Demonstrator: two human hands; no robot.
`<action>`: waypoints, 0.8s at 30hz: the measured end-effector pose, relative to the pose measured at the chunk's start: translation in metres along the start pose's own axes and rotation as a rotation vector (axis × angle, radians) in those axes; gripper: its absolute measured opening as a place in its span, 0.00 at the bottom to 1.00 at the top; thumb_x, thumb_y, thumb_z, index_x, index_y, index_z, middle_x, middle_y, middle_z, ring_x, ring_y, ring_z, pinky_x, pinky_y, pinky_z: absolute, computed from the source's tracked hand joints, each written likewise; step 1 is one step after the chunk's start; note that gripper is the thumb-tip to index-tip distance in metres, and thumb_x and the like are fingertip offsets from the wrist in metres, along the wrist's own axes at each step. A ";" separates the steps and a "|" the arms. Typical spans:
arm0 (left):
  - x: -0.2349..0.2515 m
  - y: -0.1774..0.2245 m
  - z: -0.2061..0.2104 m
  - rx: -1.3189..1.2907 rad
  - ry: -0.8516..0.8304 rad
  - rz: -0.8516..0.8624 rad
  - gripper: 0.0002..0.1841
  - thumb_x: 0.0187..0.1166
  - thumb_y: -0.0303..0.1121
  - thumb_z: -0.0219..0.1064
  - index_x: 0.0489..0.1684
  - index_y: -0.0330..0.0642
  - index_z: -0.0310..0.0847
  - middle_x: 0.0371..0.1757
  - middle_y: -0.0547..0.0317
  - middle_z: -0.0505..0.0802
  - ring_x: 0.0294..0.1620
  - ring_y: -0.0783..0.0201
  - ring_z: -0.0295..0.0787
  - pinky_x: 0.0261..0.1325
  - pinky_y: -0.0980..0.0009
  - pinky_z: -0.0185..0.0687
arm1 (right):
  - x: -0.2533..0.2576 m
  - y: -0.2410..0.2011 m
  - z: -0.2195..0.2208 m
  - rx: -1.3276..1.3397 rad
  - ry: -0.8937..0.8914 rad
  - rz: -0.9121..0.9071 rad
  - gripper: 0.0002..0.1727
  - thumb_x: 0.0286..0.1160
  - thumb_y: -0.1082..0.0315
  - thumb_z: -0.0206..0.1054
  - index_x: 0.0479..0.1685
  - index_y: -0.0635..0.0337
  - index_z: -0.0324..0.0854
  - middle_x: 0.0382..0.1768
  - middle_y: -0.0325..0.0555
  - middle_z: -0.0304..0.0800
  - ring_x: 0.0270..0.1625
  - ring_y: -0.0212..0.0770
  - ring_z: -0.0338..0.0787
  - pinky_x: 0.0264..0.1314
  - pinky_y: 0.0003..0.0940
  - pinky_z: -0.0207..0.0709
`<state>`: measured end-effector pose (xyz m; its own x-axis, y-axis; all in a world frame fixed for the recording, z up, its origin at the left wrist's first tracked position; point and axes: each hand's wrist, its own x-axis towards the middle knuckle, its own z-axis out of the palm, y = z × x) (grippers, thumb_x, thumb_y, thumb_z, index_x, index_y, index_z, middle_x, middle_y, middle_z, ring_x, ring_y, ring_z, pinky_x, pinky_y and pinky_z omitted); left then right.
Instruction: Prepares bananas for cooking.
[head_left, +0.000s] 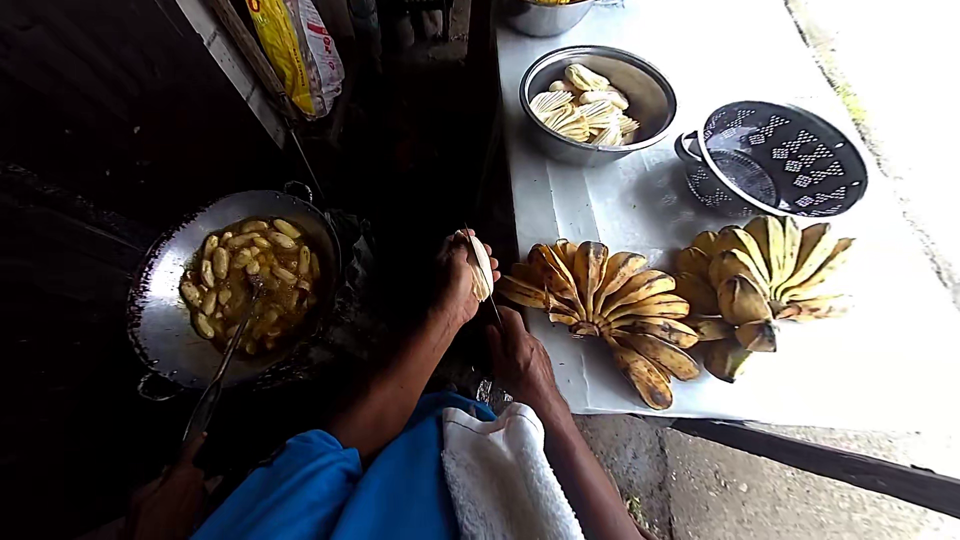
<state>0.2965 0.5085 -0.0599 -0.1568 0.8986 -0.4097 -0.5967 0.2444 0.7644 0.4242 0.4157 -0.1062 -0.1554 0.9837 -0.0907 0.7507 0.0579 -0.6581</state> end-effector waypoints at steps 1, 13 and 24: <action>-0.001 -0.003 -0.001 0.012 -0.014 0.004 0.18 0.97 0.43 0.42 0.67 0.44 0.72 0.42 0.52 0.89 0.35 0.57 0.90 0.36 0.62 0.89 | 0.006 0.000 0.001 -0.004 -0.005 0.010 0.24 0.90 0.51 0.50 0.74 0.54 0.74 0.39 0.50 0.93 0.41 0.51 0.93 0.45 0.55 0.84; 0.018 0.013 -0.005 -0.092 0.024 -0.120 0.20 0.96 0.48 0.43 0.68 0.44 0.71 0.40 0.52 0.88 0.34 0.58 0.90 0.37 0.62 0.89 | -0.042 -0.003 -0.016 0.193 -0.005 -0.003 0.24 0.89 0.50 0.54 0.76 0.52 0.75 0.32 0.40 0.89 0.30 0.37 0.87 0.34 0.41 0.83; -0.006 -0.015 -0.004 0.039 -0.042 -0.045 0.17 0.96 0.45 0.46 0.68 0.48 0.72 0.42 0.56 0.88 0.32 0.62 0.88 0.32 0.68 0.86 | 0.005 -0.008 -0.003 -0.027 0.017 0.079 0.24 0.90 0.50 0.50 0.75 0.52 0.73 0.39 0.51 0.93 0.44 0.53 0.93 0.48 0.56 0.84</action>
<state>0.3037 0.4982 -0.0708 -0.0970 0.9004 -0.4241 -0.5709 0.2987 0.7647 0.4196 0.4209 -0.0994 -0.0841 0.9880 -0.1292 0.7774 -0.0161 -0.6288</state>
